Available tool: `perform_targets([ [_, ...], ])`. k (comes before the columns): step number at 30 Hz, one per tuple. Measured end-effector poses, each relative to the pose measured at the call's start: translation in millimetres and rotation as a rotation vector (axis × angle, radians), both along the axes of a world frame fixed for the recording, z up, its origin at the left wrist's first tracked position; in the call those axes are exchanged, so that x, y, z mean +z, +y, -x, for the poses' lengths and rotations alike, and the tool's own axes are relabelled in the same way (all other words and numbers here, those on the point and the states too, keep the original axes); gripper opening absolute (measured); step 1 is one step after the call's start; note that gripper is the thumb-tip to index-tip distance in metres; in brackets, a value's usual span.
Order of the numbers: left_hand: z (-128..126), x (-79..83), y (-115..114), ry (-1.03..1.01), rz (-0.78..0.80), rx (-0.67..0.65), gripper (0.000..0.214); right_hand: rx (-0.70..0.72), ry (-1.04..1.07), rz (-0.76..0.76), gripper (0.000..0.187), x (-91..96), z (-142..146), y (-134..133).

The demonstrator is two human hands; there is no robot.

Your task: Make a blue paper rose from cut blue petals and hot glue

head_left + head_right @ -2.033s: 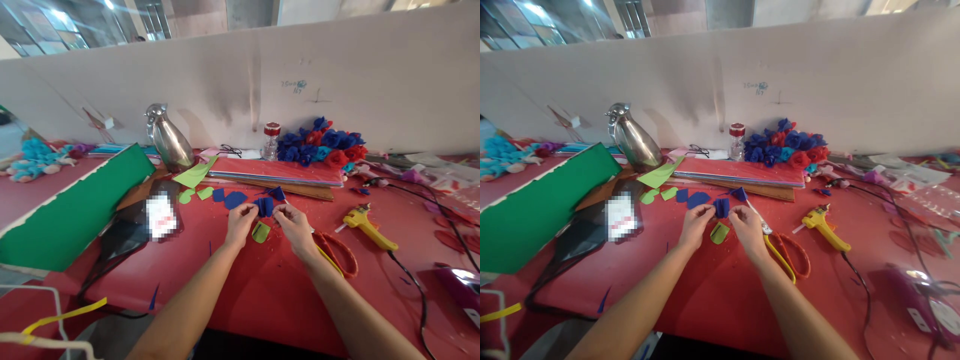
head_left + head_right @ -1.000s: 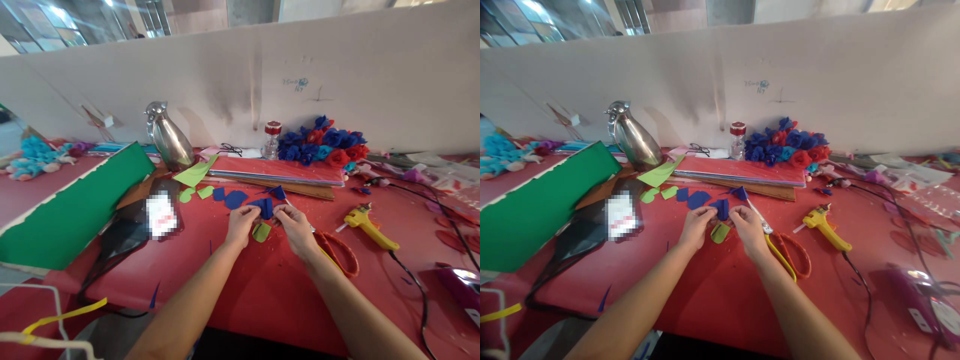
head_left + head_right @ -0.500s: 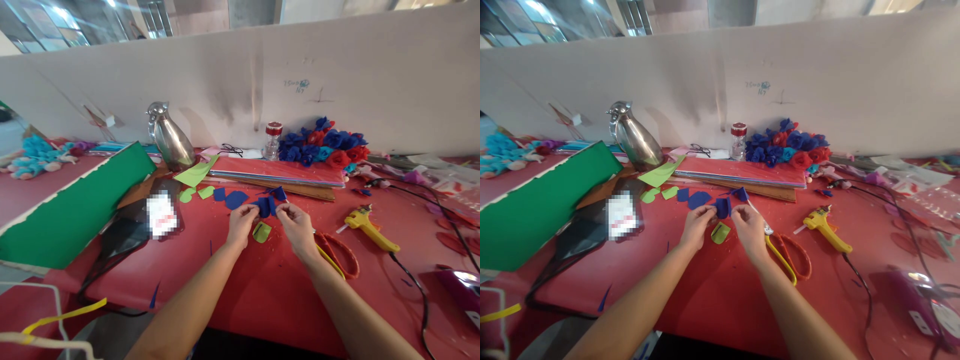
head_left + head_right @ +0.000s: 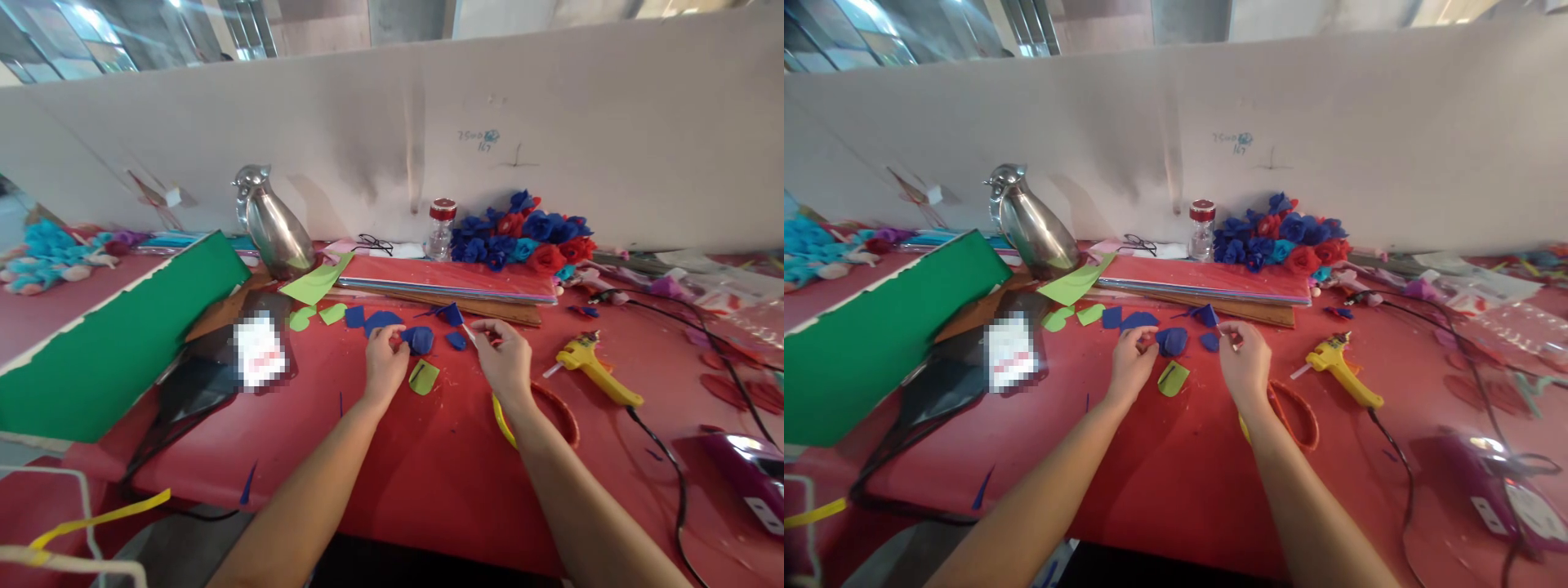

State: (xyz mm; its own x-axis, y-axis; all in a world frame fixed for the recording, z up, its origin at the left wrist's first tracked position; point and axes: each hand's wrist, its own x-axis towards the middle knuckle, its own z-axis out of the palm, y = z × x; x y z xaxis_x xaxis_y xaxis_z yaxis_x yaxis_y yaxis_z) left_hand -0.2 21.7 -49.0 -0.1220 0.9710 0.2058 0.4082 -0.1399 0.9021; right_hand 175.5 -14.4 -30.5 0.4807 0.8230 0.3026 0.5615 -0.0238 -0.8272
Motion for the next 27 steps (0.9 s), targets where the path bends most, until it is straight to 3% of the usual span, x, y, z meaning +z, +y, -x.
perform_targets([
  [5,-1,-6.0,5,-0.078,0.070,0.022,0.037,0.098,-0.576,0.181,0.023,-0.1,-3,-1],
  [9,-1,-10.8,7,-0.165,0.035,0.059,0.040,0.134,-0.726,0.254,0.021,-4.3,2,-2],
  [12,-3,-8.0,4,-0.180,-0.035,0.028,0.032,0.092,-0.550,0.209,0.019,-2.8,3,-1],
  [17,-11,8.7,-12,-0.215,-0.015,-0.178,0.016,0.245,0.241,0.131,0.027,0.7,14,-2],
  [19,-14,15.2,-18,-0.250,0.004,-0.231,0.017,0.312,0.433,0.117,0.029,0.8,22,-4],
  [27,-18,20.5,-23,-0.573,0.267,-0.299,0.019,0.357,0.492,0.123,0.024,1.5,31,-9],
])
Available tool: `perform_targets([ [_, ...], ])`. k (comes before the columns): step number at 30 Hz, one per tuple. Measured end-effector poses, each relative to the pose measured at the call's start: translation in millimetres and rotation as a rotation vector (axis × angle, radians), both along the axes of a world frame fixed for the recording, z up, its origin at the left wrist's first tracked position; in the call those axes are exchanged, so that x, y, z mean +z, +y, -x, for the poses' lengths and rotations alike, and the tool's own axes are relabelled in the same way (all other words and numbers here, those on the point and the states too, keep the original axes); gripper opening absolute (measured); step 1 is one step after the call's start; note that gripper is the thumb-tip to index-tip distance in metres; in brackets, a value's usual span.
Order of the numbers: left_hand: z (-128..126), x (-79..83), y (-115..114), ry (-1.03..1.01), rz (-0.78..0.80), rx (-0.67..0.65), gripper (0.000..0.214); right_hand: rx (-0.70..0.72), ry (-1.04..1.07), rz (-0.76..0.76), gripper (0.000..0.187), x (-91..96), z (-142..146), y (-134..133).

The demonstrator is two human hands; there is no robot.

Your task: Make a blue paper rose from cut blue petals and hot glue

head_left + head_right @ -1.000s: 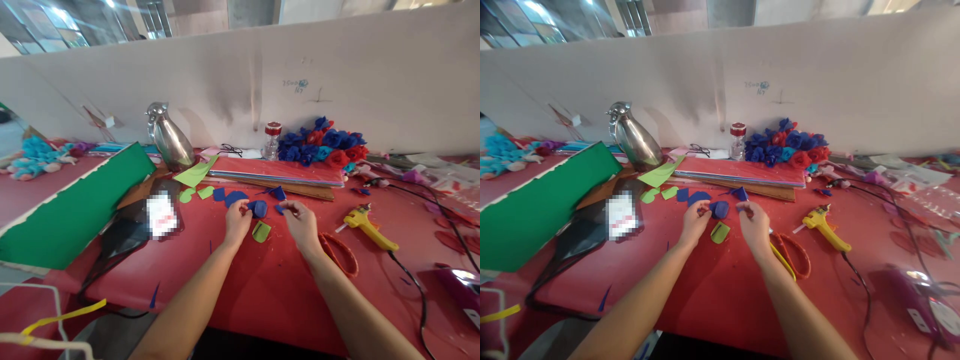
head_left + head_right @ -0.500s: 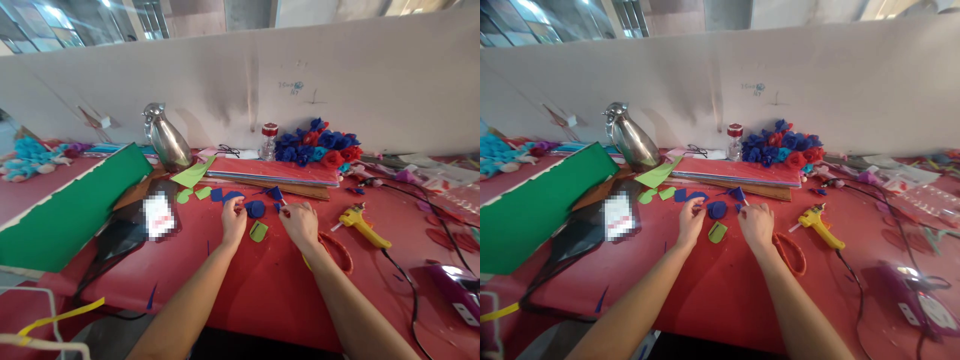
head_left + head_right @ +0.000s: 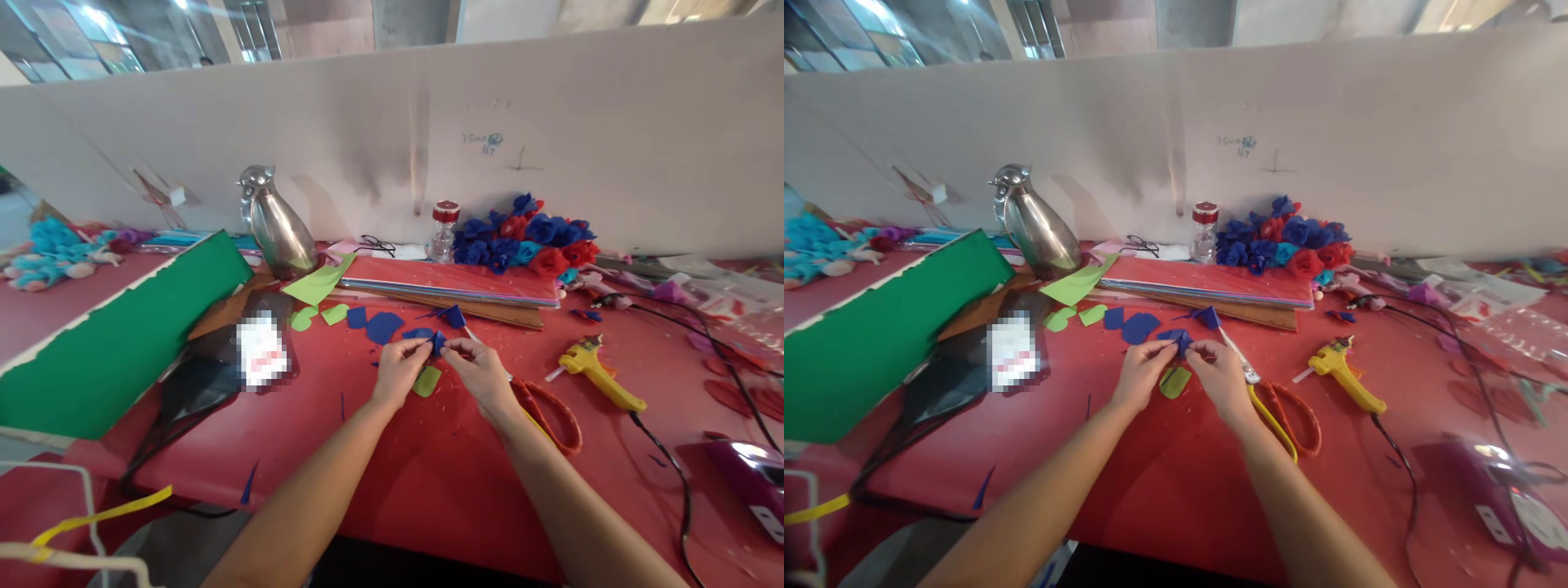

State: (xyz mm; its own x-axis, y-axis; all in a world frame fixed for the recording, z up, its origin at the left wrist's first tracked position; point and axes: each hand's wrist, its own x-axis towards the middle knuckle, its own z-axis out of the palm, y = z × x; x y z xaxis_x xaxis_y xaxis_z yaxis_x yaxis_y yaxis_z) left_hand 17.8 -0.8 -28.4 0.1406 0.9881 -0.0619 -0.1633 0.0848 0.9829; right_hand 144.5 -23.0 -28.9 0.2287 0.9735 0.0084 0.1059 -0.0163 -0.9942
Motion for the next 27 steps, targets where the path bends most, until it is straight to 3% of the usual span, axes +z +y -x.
perform_targets([
  [6,1,-1.8,5,-0.120,0.090,0.165,0.016,-0.174,-0.011,-0.004,0.027,-1.0,-8,4],
  [10,-1,-6.3,5,-0.031,0.055,0.204,0.019,-0.238,-0.403,-0.054,0.023,3.4,-10,0],
  [14,-5,-8.8,3,0.025,0.018,-0.078,0.025,-0.309,-0.986,-0.159,0.018,10.4,-12,-5],
  [17,-3,-11.4,3,0.144,-0.019,-0.189,0.031,-0.187,-1.249,-0.093,0.018,9.8,-15,-5],
  [20,3,-15.1,8,0.346,-0.158,-0.048,0.025,-0.088,-1.294,-0.012,0.017,5.6,-18,-3],
  [23,10,-16.9,14,0.455,-0.260,0.113,0.020,-0.081,-1.283,0.019,0.017,3.3,-21,-2],
  [27,13,-13.5,16,0.531,-0.294,0.136,0.019,-0.113,-1.257,0.036,0.020,4.0,-23,-1],
])
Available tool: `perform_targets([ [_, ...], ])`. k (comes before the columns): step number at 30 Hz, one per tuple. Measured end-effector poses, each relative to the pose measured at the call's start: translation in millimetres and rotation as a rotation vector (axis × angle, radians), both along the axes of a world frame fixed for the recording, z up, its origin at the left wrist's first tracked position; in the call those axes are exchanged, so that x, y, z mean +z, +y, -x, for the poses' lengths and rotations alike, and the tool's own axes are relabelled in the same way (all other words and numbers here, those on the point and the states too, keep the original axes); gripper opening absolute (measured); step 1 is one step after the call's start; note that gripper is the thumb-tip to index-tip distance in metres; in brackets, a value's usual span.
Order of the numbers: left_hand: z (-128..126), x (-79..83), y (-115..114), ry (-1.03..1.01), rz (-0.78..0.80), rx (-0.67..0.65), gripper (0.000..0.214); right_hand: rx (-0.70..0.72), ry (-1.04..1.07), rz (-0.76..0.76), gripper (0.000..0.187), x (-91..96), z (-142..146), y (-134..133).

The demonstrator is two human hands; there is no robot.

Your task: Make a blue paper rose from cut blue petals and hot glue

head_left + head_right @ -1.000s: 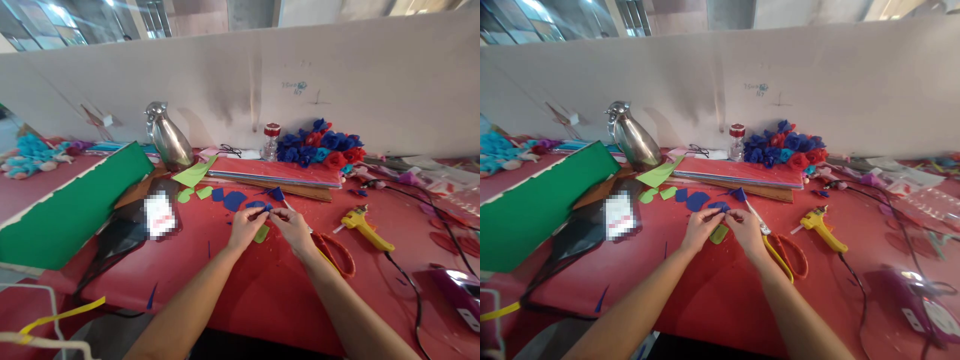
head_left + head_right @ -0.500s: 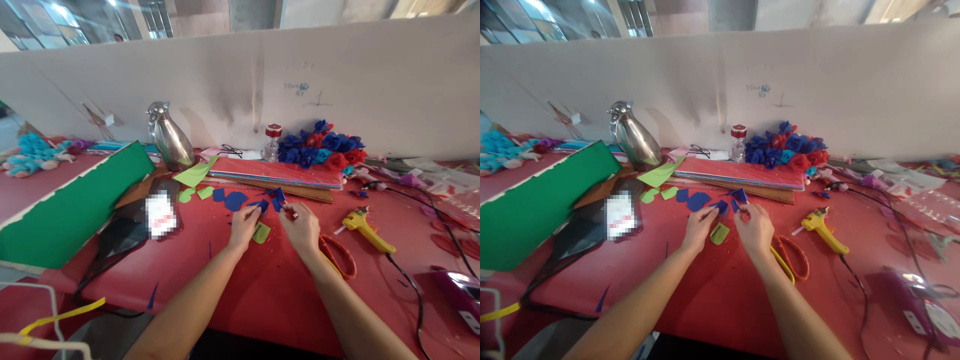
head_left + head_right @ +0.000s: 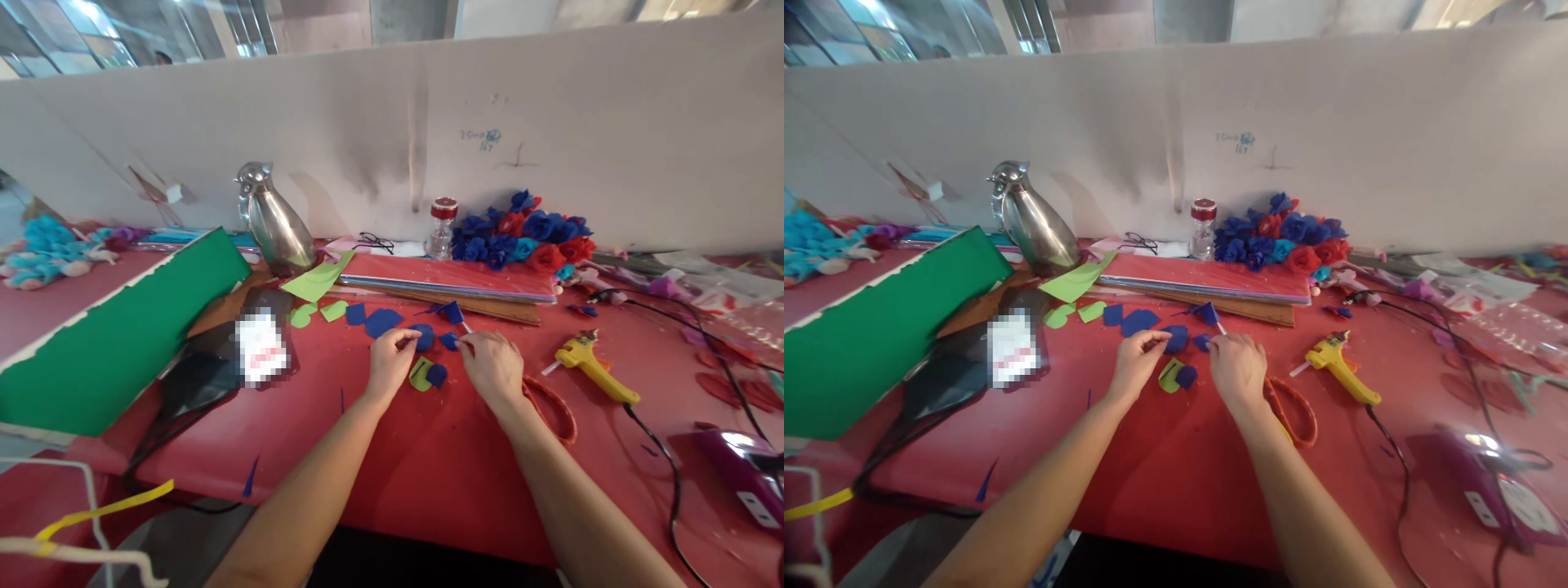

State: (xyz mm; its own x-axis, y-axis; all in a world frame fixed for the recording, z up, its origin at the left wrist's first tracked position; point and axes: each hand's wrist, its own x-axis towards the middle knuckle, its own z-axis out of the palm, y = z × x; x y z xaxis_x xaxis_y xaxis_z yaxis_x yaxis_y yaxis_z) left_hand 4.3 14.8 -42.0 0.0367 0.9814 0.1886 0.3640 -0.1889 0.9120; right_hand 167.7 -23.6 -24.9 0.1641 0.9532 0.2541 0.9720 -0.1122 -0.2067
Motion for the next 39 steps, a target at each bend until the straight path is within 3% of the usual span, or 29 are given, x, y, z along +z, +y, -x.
perform_targets([
  [5,1,6.4,-3,0.188,-0.033,-0.027,0.022,0.027,0.058,-0.060,0.025,-0.3,-1,1],
  [9,5,8.3,-3,0.354,0.006,-0.084,0.012,0.333,0.135,0.044,0.025,-1.9,5,-1],
  [12,6,8.5,-3,0.460,0.028,-0.151,0.009,0.424,0.126,0.179,0.016,-3.3,9,-2],
  [14,6,8.8,-4,0.499,0.033,-0.173,0.008,0.411,0.151,0.215,0.004,-4.0,8,-1],
  [17,6,10.3,-5,0.526,0.068,-0.193,0.006,0.343,0.241,0.147,0.003,-4.9,0,4],
  [23,5,12.9,-6,0.540,0.129,-0.214,0.006,0.087,0.133,-0.126,0.026,-7.2,-19,12],
  [25,7,12.9,-7,0.534,0.135,-0.237,0.007,0.060,0.158,-0.178,0.025,-7.2,-21,12],
  [30,36,22.8,7,0.509,0.153,-0.318,0.009,0.004,0.285,-0.207,0.025,-3.4,-15,8],
  [31,46,28.2,12,0.517,0.144,-0.291,0.011,-0.017,0.287,-0.190,0.027,-2.5,-13,7],
  [32,55,34.8,17,0.541,0.109,-0.181,0.015,-0.035,0.286,-0.175,0.029,-1.6,-11,6],
  [35,73,59.9,18,0.586,-0.101,0.328,0.017,-0.037,0.279,-0.170,0.033,0.1,-5,3],
  [36,72,68.4,11,0.544,-0.210,0.366,0.019,-0.027,0.276,-0.177,0.033,0.2,-3,2],
  [37,68,75.8,0,0.483,-0.261,0.290,0.024,-0.017,0.276,-0.184,0.033,0.0,-1,0],
  [39,52,84.8,-32,0.316,-0.265,-0.053,0.033,0.016,0.291,-0.185,0.033,-1.2,2,-2],
])
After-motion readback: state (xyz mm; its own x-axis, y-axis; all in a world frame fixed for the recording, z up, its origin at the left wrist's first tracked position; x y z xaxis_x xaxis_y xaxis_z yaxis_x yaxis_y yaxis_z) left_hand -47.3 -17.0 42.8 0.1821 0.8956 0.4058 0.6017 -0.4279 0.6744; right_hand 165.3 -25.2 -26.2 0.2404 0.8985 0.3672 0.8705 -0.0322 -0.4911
